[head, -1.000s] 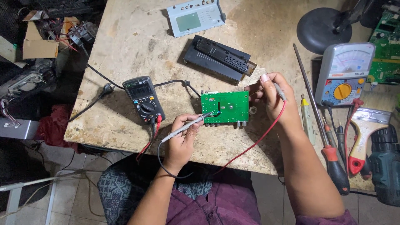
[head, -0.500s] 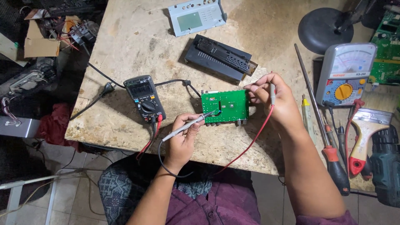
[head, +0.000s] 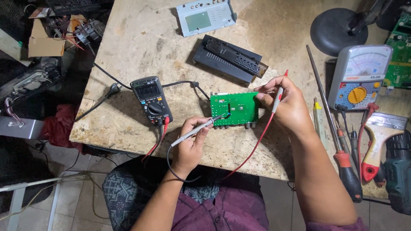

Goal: Using a digital multimeter to test various components and traces on a circuit board for troubleshooting.

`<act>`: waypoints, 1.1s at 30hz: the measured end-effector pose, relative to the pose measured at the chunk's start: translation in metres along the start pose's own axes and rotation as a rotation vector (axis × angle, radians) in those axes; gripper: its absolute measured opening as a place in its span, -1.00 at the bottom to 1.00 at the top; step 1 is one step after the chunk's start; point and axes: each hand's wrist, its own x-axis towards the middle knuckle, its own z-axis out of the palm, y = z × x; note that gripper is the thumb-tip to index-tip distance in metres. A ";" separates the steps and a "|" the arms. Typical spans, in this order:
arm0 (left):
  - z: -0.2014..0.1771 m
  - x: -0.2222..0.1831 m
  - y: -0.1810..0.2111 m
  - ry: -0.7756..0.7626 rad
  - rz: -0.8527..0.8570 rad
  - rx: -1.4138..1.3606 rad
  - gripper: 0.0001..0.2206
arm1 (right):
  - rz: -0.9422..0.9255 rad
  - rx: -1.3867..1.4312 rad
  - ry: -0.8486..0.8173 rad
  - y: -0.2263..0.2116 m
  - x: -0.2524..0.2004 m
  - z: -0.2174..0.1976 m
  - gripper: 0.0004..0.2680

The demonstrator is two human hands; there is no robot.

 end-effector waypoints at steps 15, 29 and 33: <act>0.002 0.000 -0.002 0.012 0.017 -0.001 -0.80 | 0.007 -0.244 0.039 0.004 0.001 -0.002 -0.81; 0.001 -0.010 -0.009 0.024 0.248 0.012 -0.73 | -0.275 -0.054 0.393 -0.047 -0.022 -0.011 -0.83; 0.011 -0.014 -0.007 -0.018 0.763 0.652 -0.78 | -0.330 -0.416 0.115 -0.065 -0.088 -0.004 -0.87</act>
